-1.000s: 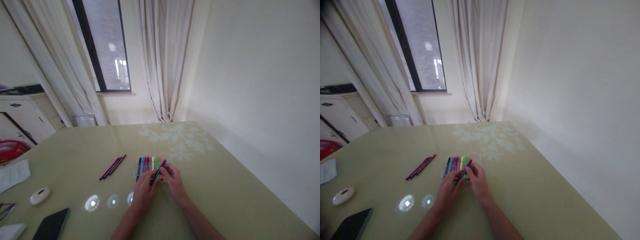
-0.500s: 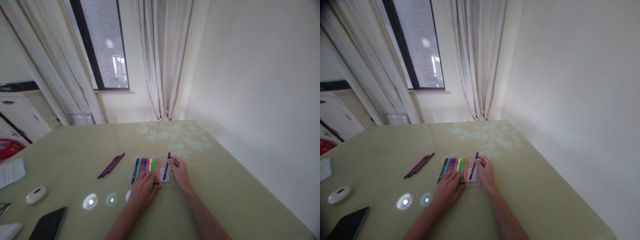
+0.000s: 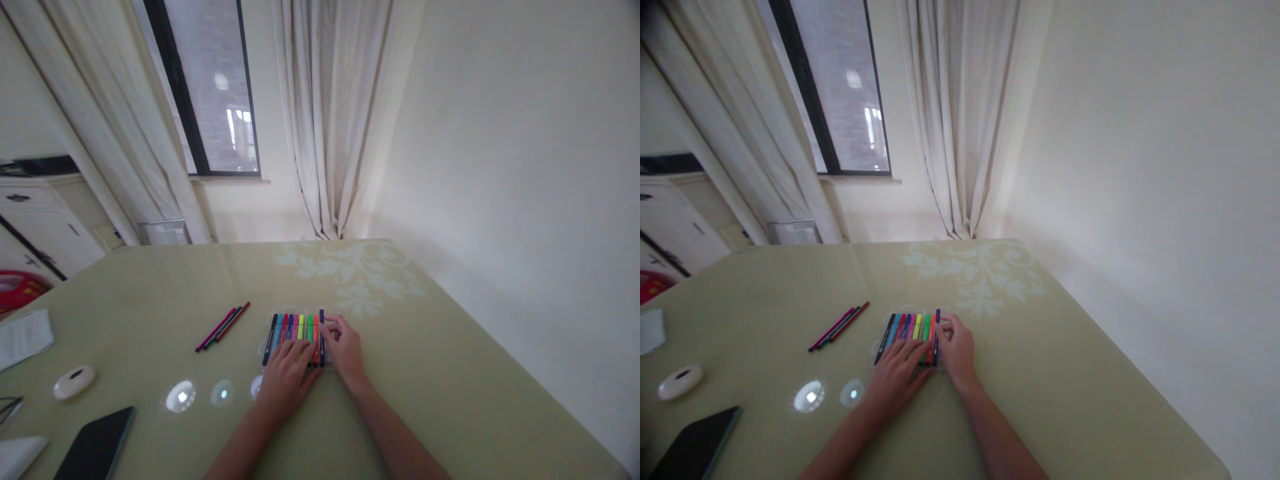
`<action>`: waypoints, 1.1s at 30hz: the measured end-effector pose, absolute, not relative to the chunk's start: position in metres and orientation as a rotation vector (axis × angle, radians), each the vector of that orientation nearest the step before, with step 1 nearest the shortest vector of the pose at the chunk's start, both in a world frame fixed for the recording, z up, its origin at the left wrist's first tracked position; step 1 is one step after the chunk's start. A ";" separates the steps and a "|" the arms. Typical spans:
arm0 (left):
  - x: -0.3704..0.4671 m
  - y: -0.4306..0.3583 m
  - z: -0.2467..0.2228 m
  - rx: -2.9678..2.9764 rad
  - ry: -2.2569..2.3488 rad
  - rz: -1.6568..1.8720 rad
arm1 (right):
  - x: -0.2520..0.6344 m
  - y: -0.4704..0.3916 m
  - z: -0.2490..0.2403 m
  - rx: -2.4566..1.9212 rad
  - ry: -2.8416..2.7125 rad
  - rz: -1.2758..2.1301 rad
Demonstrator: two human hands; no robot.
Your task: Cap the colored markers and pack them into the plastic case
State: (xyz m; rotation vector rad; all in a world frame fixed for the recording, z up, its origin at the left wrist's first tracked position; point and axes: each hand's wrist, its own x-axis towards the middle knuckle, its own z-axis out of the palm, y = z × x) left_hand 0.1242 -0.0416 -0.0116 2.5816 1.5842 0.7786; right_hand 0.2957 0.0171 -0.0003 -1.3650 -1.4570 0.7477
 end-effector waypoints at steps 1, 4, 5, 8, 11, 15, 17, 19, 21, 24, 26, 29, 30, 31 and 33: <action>0.124 -0.041 -0.012 2.585 1.574 0.780 | 0.295 0.017 -0.001 -1.375 -1.478 0.727; 0.125 -0.041 -0.013 2.626 1.497 0.773 | 0.295 0.017 -0.003 -1.409 -1.547 0.641; 0.125 -0.040 -0.014 2.644 1.468 0.769 | 0.295 0.017 -0.003 -1.415 -1.582 0.612; 0.127 -0.039 -0.013 2.682 1.420 0.751 | 0.296 0.015 0.000 -1.432 -1.716 0.523; 0.128 -0.038 -0.013 2.699 1.401 0.741 | 0.299 0.012 0.005 -1.463 -1.833 0.459; 0.130 -0.039 -0.014 2.703 1.401 0.772 | 0.303 0.010 0.007 -1.458 -1.942 0.389; 0.131 -0.039 -0.014 2.698 1.413 0.784 | 0.305 0.009 0.006 -1.447 -1.992 0.342; 0.132 -0.039 -0.014 2.698 1.419 0.781 | 0.306 0.008 0.004 -1.454 -2.047 0.293; 0.133 -0.039 -0.013 2.701 1.424 0.760 | 0.307 0.008 0.004 -1.485 -2.093 0.244; 0.135 -0.039 -0.015 2.696 1.446 0.748 | 0.308 0.008 0.002 -1.490 -2.127 0.214; 0.138 -0.039 -0.019 2.687 1.472 0.773 | 0.308 0.008 0.001 -1.468 -2.122 0.211; 0.140 -0.037 -0.024 2.670 1.485 0.829 | 0.307 0.008 -0.002 -1.440 -2.107 0.209; 0.137 -0.035 -0.023 2.659 1.480 0.850 | 0.307 0.008 -0.003 -1.431 -2.101 0.216; 0.132 -0.032 -0.022 2.636 1.489 0.879 | 0.307 0.008 -0.003 -1.423 -2.089 0.228; 0.113 -0.024 -0.015 2.545 1.584 0.950 | 0.308 0.009 -0.003 -1.414 -2.047 0.264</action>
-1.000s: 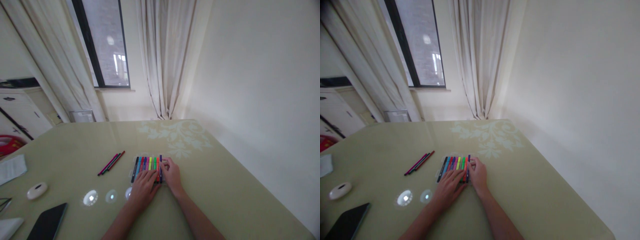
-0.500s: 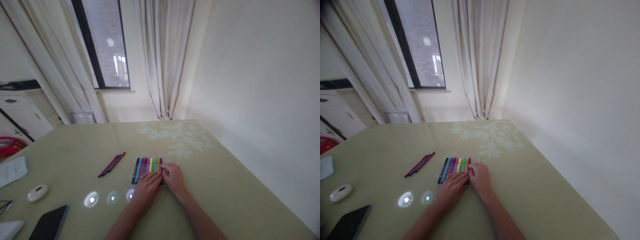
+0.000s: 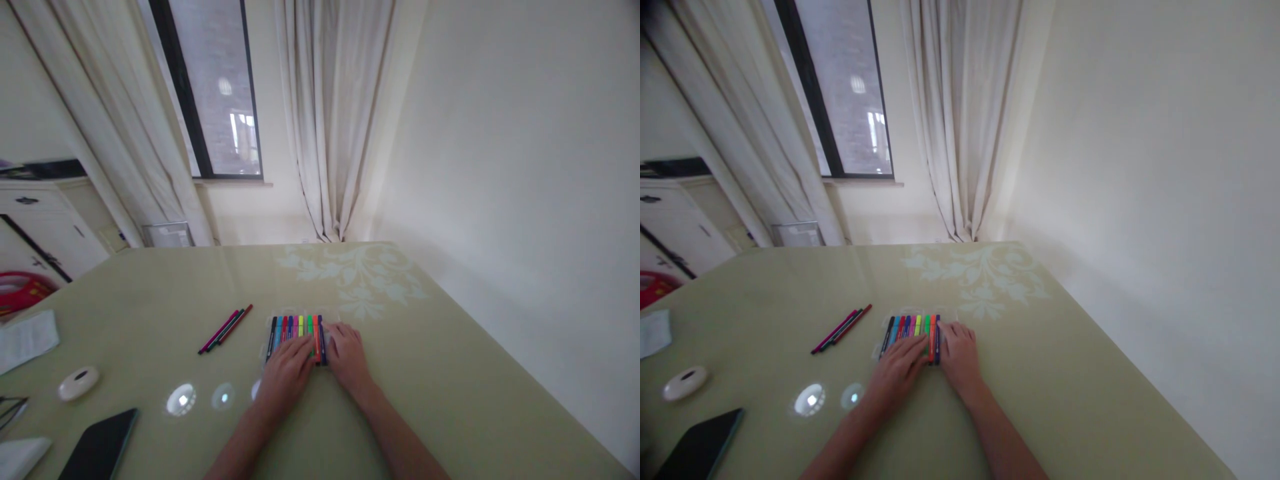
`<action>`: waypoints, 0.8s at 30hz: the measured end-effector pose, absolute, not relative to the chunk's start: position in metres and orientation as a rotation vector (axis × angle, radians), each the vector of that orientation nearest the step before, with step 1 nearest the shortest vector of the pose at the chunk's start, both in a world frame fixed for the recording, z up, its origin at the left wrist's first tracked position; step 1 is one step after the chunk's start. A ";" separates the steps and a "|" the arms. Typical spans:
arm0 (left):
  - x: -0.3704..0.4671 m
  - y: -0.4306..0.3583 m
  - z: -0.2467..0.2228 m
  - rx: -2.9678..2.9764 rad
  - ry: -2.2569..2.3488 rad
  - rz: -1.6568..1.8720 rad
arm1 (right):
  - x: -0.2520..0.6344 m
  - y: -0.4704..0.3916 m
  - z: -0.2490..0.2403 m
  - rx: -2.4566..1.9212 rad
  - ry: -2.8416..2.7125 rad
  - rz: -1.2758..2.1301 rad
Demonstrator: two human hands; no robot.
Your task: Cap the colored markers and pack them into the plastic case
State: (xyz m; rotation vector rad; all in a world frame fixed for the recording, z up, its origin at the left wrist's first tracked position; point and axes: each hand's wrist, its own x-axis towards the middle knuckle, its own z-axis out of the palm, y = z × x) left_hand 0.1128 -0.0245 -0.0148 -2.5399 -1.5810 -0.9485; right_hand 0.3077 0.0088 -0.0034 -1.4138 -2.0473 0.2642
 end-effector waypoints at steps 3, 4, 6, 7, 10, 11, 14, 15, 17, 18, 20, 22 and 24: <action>0.066 -0.013 -0.002 -2.149 -1.954 -1.032 | 0.310 0.010 -0.003 -1.392 -1.984 0.319; 0.049 -0.011 0.001 -1.978 -2.079 -1.013 | 0.311 0.011 -0.003 -1.380 -1.970 0.333; 0.021 -0.011 0.005 -1.760 -2.268 -0.850 | 0.311 0.012 -0.004 -1.360 -1.943 0.345; 0.012 -0.012 0.006 -1.694 -2.334 -0.758 | 0.311 0.013 -0.004 -1.353 -1.930 0.347; 0.000 -0.017 0.004 -1.638 -2.417 -0.560 | 0.312 0.014 -0.005 -1.328 -1.888 0.361; 0.000 -0.018 0.004 -1.642 -2.419 -0.532 | 0.312 0.015 -0.005 -1.320 -1.867 0.366; 0.002 -0.018 0.002 -1.665 -2.415 -0.505 | 0.314 0.017 -0.007 -1.308 -1.791 0.381; 0.002 -0.018 0.001 -1.673 -2.416 -0.503 | 0.315 0.018 -0.007 -1.306 -1.771 0.390; 0.002 -0.016 0.001 -1.676 -2.426 -0.499 | 0.317 0.019 -0.007 -1.302 -1.747 0.410; 0.002 -0.016 0.000 -1.676 -2.429 -0.499 | 0.317 0.019 -0.007 -1.300 -1.740 0.417; 0.003 -0.016 0.000 -1.675 -2.425 -0.500 | 0.317 0.019 -0.006 -1.299 -1.737 0.424; 0.004 -0.016 -0.001 -1.690 -2.414 -0.495 | 0.316 0.018 -0.005 -1.299 -1.755 0.420; 0.004 -0.016 -0.002 -1.702 -2.409 -0.483 | 0.314 0.017 -0.004 -1.301 -1.786 0.401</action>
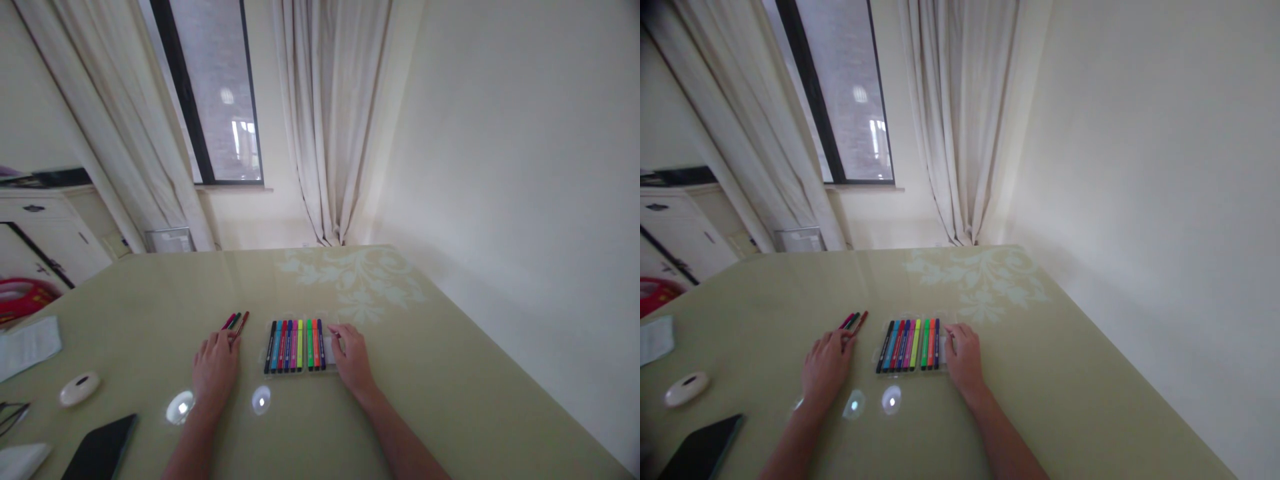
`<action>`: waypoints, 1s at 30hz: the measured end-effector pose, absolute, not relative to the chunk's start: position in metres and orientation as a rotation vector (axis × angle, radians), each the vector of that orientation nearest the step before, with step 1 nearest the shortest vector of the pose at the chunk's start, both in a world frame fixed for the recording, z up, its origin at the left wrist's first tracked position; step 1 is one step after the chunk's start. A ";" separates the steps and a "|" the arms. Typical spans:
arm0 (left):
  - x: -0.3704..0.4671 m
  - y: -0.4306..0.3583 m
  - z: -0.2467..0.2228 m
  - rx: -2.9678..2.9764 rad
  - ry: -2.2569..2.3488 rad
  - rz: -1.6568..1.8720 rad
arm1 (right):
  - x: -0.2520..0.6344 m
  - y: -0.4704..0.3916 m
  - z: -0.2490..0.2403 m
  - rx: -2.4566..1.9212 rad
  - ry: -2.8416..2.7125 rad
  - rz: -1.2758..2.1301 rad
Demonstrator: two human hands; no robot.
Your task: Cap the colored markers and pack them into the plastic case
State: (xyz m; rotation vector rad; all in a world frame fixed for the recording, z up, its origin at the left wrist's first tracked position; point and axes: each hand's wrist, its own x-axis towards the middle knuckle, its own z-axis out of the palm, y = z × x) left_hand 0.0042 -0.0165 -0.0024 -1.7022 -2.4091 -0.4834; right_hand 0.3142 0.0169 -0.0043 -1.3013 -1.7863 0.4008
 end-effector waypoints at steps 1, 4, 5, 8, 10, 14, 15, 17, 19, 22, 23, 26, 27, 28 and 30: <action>0.004 -0.016 -0.004 -1.708 -2.410 -0.479 | 0.313 0.016 -0.004 -1.302 -1.804 0.386; 0.003 -0.015 -0.008 -1.743 -2.404 -0.485 | 0.311 0.014 -0.003 -1.305 -1.850 0.337; 0.003 -0.013 -0.009 -1.759 -2.394 -0.503 | 0.311 0.013 -0.002 -1.303 -1.863 0.322; 0.013 -0.011 -0.005 -1.804 -2.361 -0.714 | 0.309 0.011 0.000 -1.276 -1.886 0.296; 0.032 -0.012 0.000 -1.847 -2.329 -1.027 | 0.306 0.009 0.002 -1.220 -1.884 0.324; 0.095 -0.025 0.003 -2.168 -2.058 -1.523 | 0.297 0.000 0.011 -1.113 -1.761 0.582; 0.111 -0.029 0.001 -2.267 -1.980 -1.567 | 0.294 -0.002 0.014 -1.111 -1.705 0.668; 0.138 -0.036 -0.008 -2.388 -1.918 -1.574 | 0.292 -0.005 0.019 -1.120 -1.584 0.820; 0.153 -0.039 -0.017 -2.447 -1.875 -1.524 | 0.294 -0.003 0.021 -1.123 -1.484 0.917; 0.156 -0.038 -0.027 -2.524 -1.693 -1.326 | 0.308 0.008 0.020 -1.157 -1.359 0.937; 0.154 -0.038 -0.028 -2.527 -1.642 -1.247 | 0.314 0.014 0.018 -1.183 -1.321 0.917; 0.149 -0.037 -0.030 -2.539 -1.589 -1.041 | 0.326 0.027 0.010 -1.239 -1.250 0.866; 0.148 -0.038 -0.031 -2.551 -1.598 -0.994 | 0.327 0.030 0.008 -1.246 -1.247 0.858; 0.148 -0.038 -0.031 -2.564 -1.611 -0.958 | 0.326 0.031 0.006 -1.251 -1.256 0.852; 0.150 -0.038 -0.033 -2.575 -1.634 -0.918 | 0.321 0.031 0.004 -1.272 -1.303 0.827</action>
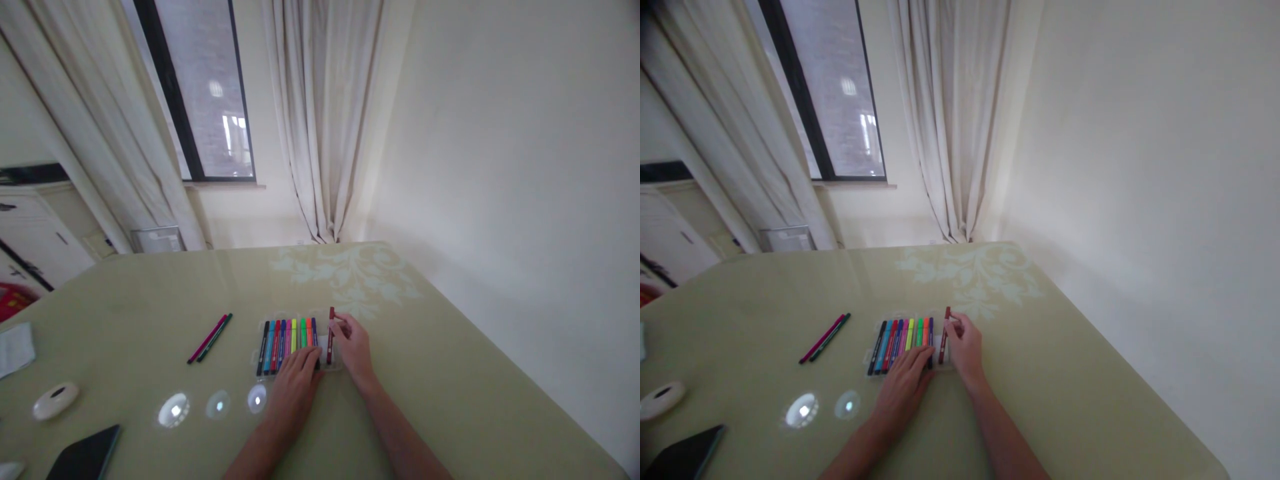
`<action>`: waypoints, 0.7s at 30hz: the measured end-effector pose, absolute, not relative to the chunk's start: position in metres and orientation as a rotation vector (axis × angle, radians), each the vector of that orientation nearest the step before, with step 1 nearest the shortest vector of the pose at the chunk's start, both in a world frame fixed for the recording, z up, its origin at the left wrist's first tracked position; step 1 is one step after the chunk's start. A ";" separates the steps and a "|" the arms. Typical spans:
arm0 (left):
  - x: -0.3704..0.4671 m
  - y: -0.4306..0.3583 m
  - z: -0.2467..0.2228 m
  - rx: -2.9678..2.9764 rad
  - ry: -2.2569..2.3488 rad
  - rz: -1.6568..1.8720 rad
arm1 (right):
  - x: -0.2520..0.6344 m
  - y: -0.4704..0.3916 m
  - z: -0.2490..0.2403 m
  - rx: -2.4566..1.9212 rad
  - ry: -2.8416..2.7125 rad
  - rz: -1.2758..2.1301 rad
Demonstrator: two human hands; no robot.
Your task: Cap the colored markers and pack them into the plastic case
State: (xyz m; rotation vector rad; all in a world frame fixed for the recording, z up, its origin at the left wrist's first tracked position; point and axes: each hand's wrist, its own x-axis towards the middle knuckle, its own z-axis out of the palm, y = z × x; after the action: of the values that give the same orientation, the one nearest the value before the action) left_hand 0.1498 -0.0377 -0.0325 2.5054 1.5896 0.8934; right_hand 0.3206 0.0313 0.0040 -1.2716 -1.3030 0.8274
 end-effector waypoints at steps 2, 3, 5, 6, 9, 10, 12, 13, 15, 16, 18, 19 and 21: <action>0.152 -0.037 -0.034 2.504 1.610 0.878 | 0.313 0.030 0.003 -1.296 -1.376 0.796; 0.153 -0.037 -0.035 2.513 1.612 0.870 | 0.309 0.030 0.003 -1.308 -1.411 0.782; 0.154 -0.036 -0.035 2.537 1.614 0.856 | 0.305 0.029 0.003 -1.332 -1.459 0.755; 0.154 -0.037 -0.035 2.550 1.616 0.848 | 0.303 0.030 0.002 -1.344 -1.476 0.740; 0.155 -0.038 -0.034 2.586 1.626 0.826 | 0.302 0.030 -0.001 -1.368 -1.541 0.680; 0.155 -0.038 -0.034 2.600 1.628 0.817 | 0.302 0.030 -0.002 -1.377 -1.581 0.648; 0.154 -0.039 -0.034 2.630 1.627 0.798 | 0.303 0.029 -0.003 -1.398 -1.695 0.546; 0.154 -0.039 -0.034 2.645 1.626 0.787 | 0.303 0.028 -0.004 -1.409 -1.758 0.489; 0.153 -0.039 -0.033 2.673 1.616 0.772 | 0.304 0.026 -0.004 -1.429 -1.871 0.396; 0.153 -0.039 -0.033 2.682 1.612 0.769 | 0.305 0.024 -0.003 -1.440 -1.914 0.368; 0.153 -0.040 -0.032 2.693 1.602 0.776 | 0.308 0.021 -0.002 -1.461 -1.981 0.339; 0.153 -0.040 -0.032 2.698 1.594 0.784 | 0.309 0.020 -0.001 -1.465 -2.008 0.328; 0.152 -0.040 -0.031 2.707 1.576 0.795 | 0.311 0.016 0.002 -1.460 -2.056 0.310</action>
State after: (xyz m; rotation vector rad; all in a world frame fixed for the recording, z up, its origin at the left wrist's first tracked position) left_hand 0.1521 -0.0399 -0.0310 2.7066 1.5764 0.7952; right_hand 0.3108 0.0165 0.0016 -1.4598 -2.0557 0.3105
